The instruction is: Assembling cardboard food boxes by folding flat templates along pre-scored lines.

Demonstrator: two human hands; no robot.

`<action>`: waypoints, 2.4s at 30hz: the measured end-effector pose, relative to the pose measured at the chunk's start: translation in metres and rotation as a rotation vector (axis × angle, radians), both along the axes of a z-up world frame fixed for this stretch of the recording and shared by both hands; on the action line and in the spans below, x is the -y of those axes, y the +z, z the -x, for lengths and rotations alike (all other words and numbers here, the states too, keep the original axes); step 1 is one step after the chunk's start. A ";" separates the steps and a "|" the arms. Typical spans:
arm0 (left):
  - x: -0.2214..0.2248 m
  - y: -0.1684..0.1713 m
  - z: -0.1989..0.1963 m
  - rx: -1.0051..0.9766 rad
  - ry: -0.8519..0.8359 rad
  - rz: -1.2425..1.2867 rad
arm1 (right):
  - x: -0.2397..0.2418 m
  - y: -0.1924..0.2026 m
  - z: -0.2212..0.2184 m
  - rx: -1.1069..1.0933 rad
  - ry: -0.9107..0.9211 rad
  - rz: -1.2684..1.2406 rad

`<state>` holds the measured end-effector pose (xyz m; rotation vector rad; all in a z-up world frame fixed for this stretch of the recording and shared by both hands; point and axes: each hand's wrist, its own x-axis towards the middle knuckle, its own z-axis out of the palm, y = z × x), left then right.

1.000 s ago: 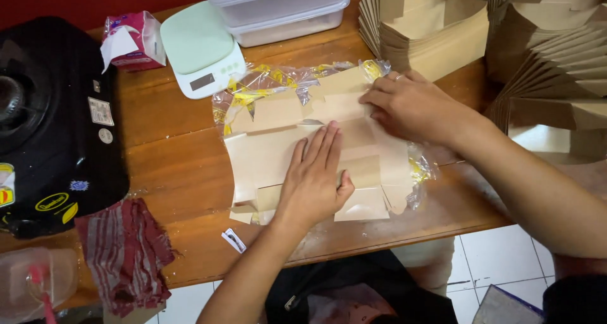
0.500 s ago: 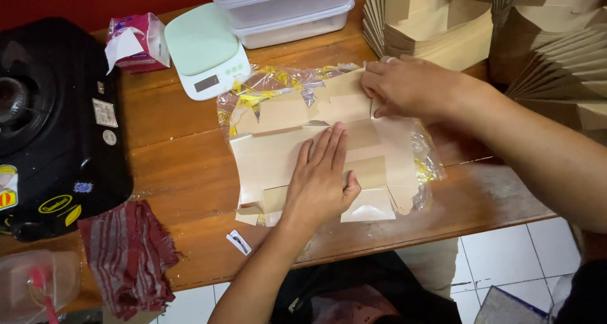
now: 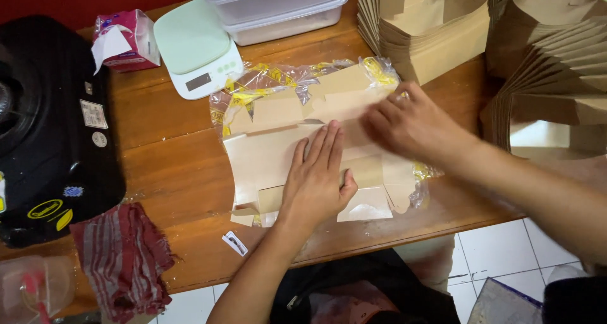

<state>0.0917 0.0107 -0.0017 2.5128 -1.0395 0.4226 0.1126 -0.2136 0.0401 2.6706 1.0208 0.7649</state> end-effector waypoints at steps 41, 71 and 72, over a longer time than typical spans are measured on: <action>0.020 0.038 0.040 -0.189 -0.125 0.381 | -0.010 0.040 0.122 -0.386 -0.131 -0.313; 0.038 0.002 0.068 0.153 -0.021 0.246 | 0.007 0.028 0.057 -1.059 -0.687 -0.402; 0.039 0.004 0.067 0.144 -0.019 0.262 | 0.009 0.028 0.058 -1.096 -0.719 -0.451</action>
